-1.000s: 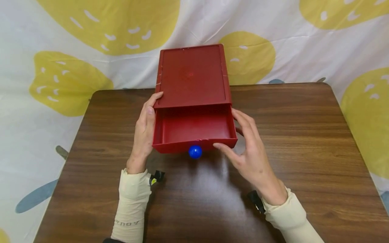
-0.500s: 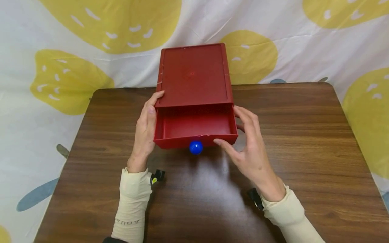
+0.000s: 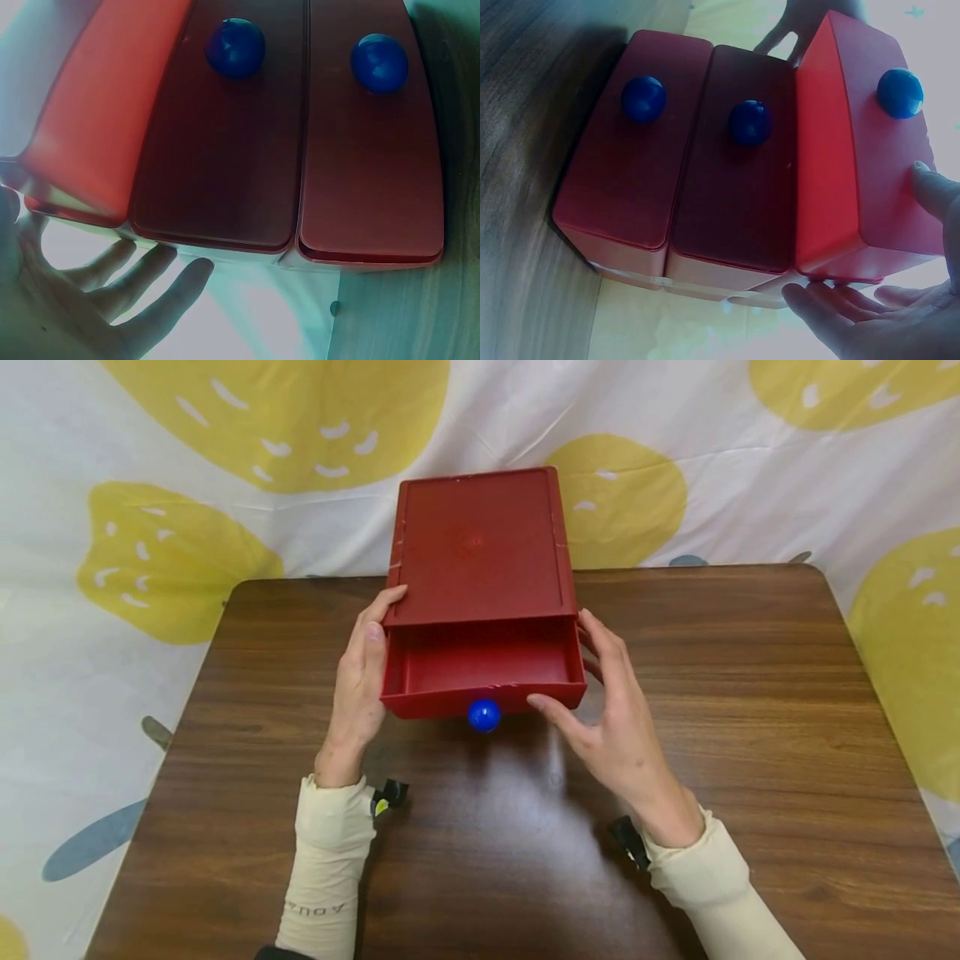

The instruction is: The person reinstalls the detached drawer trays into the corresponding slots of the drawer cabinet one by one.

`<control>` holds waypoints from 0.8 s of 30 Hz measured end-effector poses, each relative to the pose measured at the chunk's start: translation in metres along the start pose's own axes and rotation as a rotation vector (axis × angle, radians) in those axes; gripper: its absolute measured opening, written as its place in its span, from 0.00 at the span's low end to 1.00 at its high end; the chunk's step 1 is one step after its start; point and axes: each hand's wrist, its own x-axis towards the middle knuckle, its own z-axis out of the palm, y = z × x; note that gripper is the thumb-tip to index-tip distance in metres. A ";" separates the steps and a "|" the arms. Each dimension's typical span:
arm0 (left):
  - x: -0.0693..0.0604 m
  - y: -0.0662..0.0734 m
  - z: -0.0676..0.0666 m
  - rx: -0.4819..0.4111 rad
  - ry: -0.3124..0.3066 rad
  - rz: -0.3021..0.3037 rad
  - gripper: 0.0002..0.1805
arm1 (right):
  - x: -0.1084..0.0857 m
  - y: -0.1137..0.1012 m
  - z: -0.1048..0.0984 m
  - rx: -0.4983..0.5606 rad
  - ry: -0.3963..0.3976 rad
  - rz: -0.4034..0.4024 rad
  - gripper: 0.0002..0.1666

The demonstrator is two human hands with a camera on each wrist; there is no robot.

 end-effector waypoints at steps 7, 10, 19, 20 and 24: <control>0.000 0.001 0.000 0.009 0.002 0.021 0.24 | 0.005 0.002 0.002 0.007 -0.008 0.002 0.62; 0.000 0.002 0.000 0.021 0.007 0.030 0.24 | 0.006 0.003 0.003 0.007 -0.012 0.002 0.61; -0.001 0.001 -0.001 0.020 0.003 0.022 0.24 | 0.010 0.008 0.009 -0.029 -0.003 -0.023 0.54; -0.001 0.001 -0.001 0.021 0.004 0.023 0.24 | 0.010 0.008 0.009 -0.033 -0.002 -0.021 0.53; -0.001 0.000 0.000 0.033 0.015 0.033 0.24 | 0.013 0.010 0.010 -0.040 0.003 -0.024 0.51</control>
